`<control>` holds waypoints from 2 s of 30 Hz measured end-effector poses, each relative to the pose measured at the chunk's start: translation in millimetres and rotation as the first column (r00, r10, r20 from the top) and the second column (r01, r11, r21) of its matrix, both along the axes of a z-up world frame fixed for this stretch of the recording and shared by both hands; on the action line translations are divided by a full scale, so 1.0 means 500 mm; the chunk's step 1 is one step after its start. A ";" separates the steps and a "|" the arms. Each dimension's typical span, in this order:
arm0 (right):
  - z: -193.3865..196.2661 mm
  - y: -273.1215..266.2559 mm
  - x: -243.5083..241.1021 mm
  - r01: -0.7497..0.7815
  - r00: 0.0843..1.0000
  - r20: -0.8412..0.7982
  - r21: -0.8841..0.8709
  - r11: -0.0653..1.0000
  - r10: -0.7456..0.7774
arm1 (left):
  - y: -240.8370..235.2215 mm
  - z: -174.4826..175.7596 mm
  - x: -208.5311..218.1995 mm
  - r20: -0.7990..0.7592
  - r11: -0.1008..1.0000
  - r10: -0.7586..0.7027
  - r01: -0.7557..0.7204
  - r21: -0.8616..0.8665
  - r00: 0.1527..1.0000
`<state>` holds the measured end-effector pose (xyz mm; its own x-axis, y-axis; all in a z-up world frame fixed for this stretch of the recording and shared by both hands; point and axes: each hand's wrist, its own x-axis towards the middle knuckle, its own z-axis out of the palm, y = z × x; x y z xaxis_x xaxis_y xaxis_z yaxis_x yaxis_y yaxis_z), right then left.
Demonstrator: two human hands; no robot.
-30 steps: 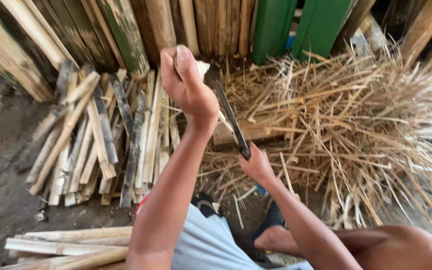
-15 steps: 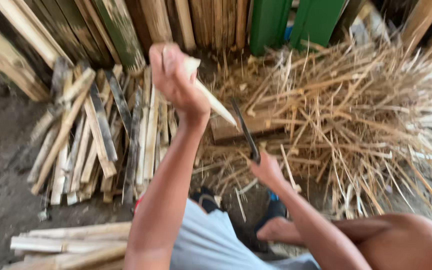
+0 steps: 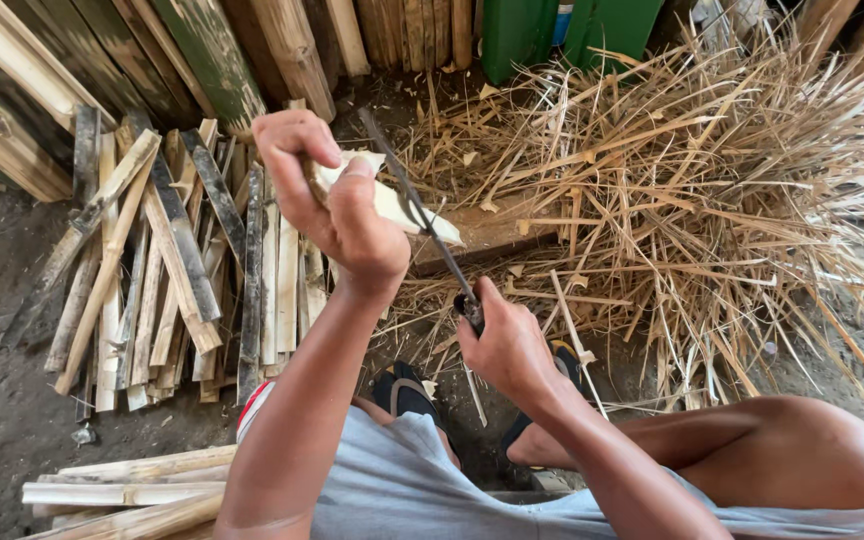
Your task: The person sits on the ground and uses a knife to split bamboo sticks into thinner strips. The person repeatedly picks up bamboo pieces, splits them with the knife, and places the resulting strips on a pile.
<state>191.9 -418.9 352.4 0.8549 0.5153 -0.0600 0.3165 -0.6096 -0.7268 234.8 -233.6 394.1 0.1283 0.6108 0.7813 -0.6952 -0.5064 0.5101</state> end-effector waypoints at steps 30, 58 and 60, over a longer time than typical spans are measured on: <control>-0.204 0.011 0.054 -0.088 0.991 0.104 0.057 0.994 0.082 | 0.044 0.000 -0.011 -0.006 0.994 -0.048 0.047 -0.097 0.999; -0.444 0.049 0.179 0.007 0.984 -0.169 -0.276 0.961 -0.056 | 0.148 -0.007 0.025 0.024 0.996 -0.019 0.021 -0.087 1.000; -0.505 0.013 0.174 -0.002 0.997 -0.078 -0.330 0.944 -0.025 | 0.158 -0.013 0.008 0.017 0.990 -0.030 0.032 -0.135 0.999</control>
<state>278.7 -412.3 99.8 0.8460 0.4457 -0.2926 0.2577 -0.8222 -0.5075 238.7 -154.6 387.4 0.1384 0.7066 0.6940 -0.7174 -0.4115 0.5621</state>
